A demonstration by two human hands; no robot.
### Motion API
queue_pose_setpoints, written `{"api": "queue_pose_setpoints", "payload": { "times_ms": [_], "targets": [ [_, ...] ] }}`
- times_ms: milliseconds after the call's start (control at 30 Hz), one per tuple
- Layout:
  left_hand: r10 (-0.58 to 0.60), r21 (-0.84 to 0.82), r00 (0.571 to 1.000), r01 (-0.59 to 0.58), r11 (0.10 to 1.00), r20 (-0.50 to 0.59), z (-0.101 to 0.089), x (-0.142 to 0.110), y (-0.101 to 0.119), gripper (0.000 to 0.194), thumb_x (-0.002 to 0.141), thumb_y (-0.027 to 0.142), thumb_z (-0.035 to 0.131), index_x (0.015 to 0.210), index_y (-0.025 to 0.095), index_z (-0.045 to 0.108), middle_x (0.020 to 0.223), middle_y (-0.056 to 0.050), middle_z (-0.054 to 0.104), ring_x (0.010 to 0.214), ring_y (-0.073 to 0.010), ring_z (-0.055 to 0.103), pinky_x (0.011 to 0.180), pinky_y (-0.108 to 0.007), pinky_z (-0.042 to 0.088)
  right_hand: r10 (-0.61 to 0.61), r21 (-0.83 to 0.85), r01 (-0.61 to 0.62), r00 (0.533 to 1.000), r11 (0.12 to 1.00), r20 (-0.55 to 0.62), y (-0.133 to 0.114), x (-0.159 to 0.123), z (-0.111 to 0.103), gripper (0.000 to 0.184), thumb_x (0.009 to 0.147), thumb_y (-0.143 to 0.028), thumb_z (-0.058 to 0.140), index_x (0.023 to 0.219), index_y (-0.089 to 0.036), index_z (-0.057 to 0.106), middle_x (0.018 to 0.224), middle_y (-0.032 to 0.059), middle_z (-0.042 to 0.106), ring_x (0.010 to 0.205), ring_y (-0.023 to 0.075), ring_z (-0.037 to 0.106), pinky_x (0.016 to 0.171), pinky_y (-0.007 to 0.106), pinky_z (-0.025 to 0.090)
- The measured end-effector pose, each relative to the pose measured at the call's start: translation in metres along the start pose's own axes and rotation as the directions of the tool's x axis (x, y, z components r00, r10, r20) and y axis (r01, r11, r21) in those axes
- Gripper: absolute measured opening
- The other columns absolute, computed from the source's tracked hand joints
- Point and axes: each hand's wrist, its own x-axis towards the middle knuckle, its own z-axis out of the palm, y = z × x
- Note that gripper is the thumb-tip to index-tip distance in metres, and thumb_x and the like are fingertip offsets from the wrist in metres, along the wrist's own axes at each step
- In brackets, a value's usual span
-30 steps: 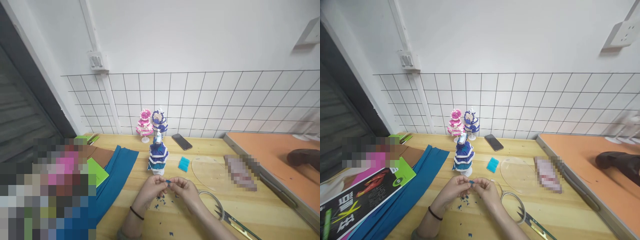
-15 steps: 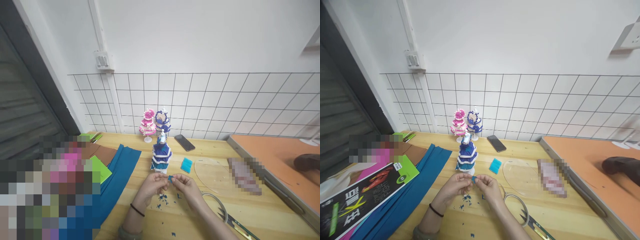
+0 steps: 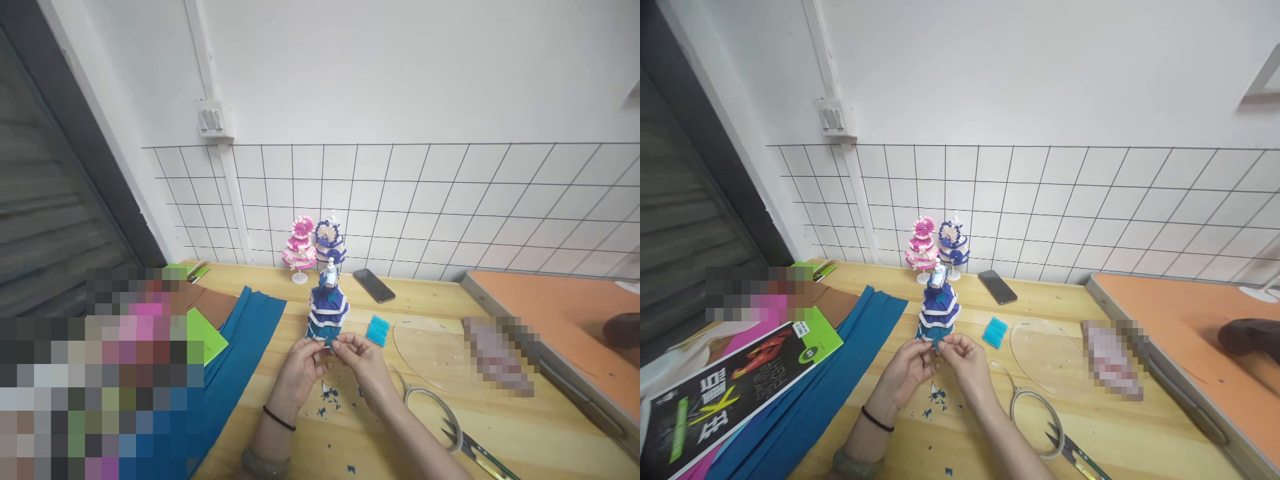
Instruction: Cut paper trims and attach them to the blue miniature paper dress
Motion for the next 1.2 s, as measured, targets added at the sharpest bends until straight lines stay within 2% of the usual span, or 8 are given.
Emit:
{"api": "queue_pose_setpoints", "payload": {
  "times_ms": [300, 900, 1067, 1200],
  "targets": [
    [0.028, 0.0, 1.0, -0.028, 1.0, -0.001, -0.0001, 0.001, -0.0014, 0.004, 0.064, 0.01, 0.061, 0.064, 0.014, 0.061, 0.067, -0.005, 0.065, 0.066, -0.0154, 0.059, 0.063, -0.026, 0.042, -0.006, 0.033, 0.006, 1.0, 0.999, -0.005, 0.0068, 0.0057, 0.0055, 0.026, 0.058, -0.034, 0.074, 0.069, -0.016, 0.06, 0.06, 0.0008, 0.064, 0.057, 0.0148, 0.059, 0.056, 0.025, 0.044],
    [0.038, 0.015, 0.999, -0.038, 0.999, -0.002, -0.0002, 0.0009, -0.0011, 0.005, 0.065, 0.011, 0.062, 0.063, 0.013, 0.058, 0.068, -0.004, 0.064, 0.068, -0.0153, 0.059, 0.063, -0.025, 0.041, -0.021, 0.052, 0.025, 0.998, 0.998, -0.06, 0.0077, 0.0099, 0.0092, 0.03, 0.055, -0.035, 0.075, 0.067, -0.017, 0.054, 0.053, -0.0019, 0.061, 0.052, 0.0143, 0.058, 0.052, 0.024, 0.042],
    [0.053, 0.012, 0.999, -0.053, 0.999, 0.001, -0.0017, 0.0018, -0.002, 0.003, 0.066, 0.011, 0.061, 0.066, 0.014, 0.059, 0.069, -0.003, 0.064, 0.069, -0.015, 0.058, 0.063, -0.026, 0.042, -0.027, 0.074, 0.03, 0.999, 0.997, -0.041, 0.0077, 0.0094, 0.0091, 0.03, 0.057, -0.034, 0.074, 0.071, -0.017, 0.053, 0.053, -0.0031, 0.061, 0.053, 0.013, 0.057, 0.053, 0.022, 0.041],
    [0.05, 0.013, 0.999, -0.05, 0.999, 0.009, -0.0027, 0.0017, -0.0015, 0.002, 0.066, 0.013, 0.06, 0.066, 0.014, 0.059, 0.068, -0.004, 0.064, 0.069, -0.0159, 0.059, 0.064, -0.027, 0.042, -0.011, 0.088, 0.012, 1.0, 0.996, -0.012, 0.0071, 0.0077, 0.0061, 0.029, 0.06, -0.036, 0.072, 0.073, -0.016, 0.056, 0.058, -0.0002, 0.063, 0.056, 0.0137, 0.058, 0.055, 0.023, 0.042]
  ]
}}
